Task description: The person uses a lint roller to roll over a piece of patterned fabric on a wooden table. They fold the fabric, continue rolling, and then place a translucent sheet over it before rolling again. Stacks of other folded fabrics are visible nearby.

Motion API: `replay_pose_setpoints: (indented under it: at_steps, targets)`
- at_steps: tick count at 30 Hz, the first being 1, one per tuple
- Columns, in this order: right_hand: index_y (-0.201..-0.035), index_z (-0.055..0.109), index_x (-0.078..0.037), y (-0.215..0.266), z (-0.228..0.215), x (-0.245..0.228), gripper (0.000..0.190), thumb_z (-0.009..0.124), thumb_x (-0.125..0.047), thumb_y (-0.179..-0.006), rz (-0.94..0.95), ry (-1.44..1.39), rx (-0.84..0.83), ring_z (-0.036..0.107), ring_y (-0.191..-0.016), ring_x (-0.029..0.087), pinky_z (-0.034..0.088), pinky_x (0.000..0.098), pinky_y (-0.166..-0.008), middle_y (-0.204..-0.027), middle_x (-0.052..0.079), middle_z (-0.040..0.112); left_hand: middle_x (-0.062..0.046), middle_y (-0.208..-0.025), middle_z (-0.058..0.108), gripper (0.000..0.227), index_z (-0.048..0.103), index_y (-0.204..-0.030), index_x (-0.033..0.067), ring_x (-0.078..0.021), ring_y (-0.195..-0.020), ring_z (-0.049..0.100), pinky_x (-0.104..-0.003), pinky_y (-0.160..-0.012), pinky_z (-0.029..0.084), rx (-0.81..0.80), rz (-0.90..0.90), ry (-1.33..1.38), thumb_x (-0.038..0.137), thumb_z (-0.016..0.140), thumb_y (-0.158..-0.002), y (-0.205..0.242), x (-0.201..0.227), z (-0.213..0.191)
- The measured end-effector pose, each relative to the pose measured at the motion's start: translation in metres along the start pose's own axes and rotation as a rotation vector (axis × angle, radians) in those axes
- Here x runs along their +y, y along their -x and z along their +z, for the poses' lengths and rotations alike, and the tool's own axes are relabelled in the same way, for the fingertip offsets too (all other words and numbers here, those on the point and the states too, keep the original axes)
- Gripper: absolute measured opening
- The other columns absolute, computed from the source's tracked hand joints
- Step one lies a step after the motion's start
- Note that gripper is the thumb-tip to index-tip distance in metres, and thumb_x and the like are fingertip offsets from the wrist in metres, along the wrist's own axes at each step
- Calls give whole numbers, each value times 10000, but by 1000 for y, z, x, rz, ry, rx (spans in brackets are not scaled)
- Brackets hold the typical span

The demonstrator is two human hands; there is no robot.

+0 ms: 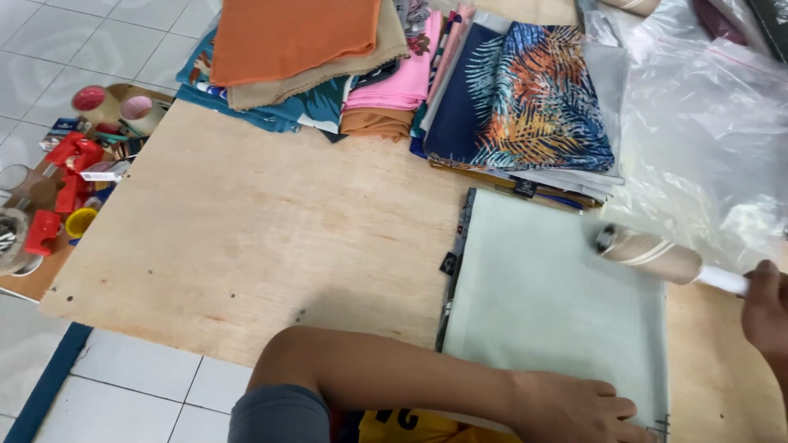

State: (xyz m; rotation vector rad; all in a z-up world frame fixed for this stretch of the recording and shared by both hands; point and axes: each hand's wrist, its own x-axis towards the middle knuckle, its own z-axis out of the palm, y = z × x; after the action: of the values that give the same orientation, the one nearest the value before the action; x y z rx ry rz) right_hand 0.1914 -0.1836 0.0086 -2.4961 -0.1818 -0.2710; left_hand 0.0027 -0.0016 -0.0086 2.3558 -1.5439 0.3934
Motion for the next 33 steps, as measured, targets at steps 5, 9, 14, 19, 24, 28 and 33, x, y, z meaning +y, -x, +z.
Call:
replay_pose_setpoints:
  at_steps: [5, 9, 14, 19, 24, 28, 33]
  targets:
    - [-781, 582, 42, 12, -14, -17, 395, 373, -49, -1103, -410, 318, 93, 453, -544, 284, 320, 338, -513, -592, 168, 466, 10, -1250, 341, 383, 313, -1186, 153, -163, -930, 479, -269, -768, 418, -65, -39, -21, 268, 341, -823, -1, 6, -16]
    - [-692, 508, 41, 13, -22, -31, 495, 308, -201, -1075, -44, -13, -69, 448, -621, 226, 320, 349, -539, -580, 123, 450, 15, -1236, 371, 371, 344, -1173, 155, -166, -896, 510, -257, -752, 415, -24, -66, -22, 278, 345, -823, -1, 7, -20]
    - [-682, 544, 45, 7, -23, -33, 487, 301, -165, -1049, -73, 45, -96, 459, -581, 217, 327, 344, -506, -537, 119, 457, 11, -1257, 341, 391, 331, -1190, 156, -161, -918, 491, -261, -780, 413, -60, -64, -32, 267, 354, -816, -2, 6, -16]
    - [-519, 286, -20, 13, -25, -41, 484, 330, -163, -979, -15, -82, -59, 267, -469, 152, 191, 334, -432, -474, 20, 236, 1, -1236, 390, 348, 383, -1162, 150, -168, -881, 510, -261, -762, 417, 17, -74, -35, 241, 347, -829, -1, 8, -14]
    - [-643, 492, 66, 1, -12, -12, 520, 300, -138, -1082, -95, 16, -48, 401, -479, 235, 266, 354, -420, -502, 121, 397, 8, -1265, 355, 362, 366, -1174, 163, -154, -910, 505, -252, -761, 415, -30, -69, -52, 258, 344, -825, -2, 7, -11]
    - [-612, 447, 59, 7, -24, -34, 552, 269, -188, -1073, 4, 111, -43, 427, -555, 296, 296, 391, -503, -545, 173, 426, -4, -1234, 394, 345, 372, -1155, 143, -158, -865, 516, -257, -729, 419, -6, -61, -48, 202, 322, -819, -1, 8, -14]
    - [-668, 601, -47, -6, -12, 9, 350, 375, -108, -928, -348, 250, 28, 479, -499, 191, 296, 316, -470, -484, 90, 474, -5, -1147, 492, 379, 511, -1087, 114, -151, -785, 475, -258, -681, 355, 155, -98, -49, 268, 420, -753, -2, 9, -29]
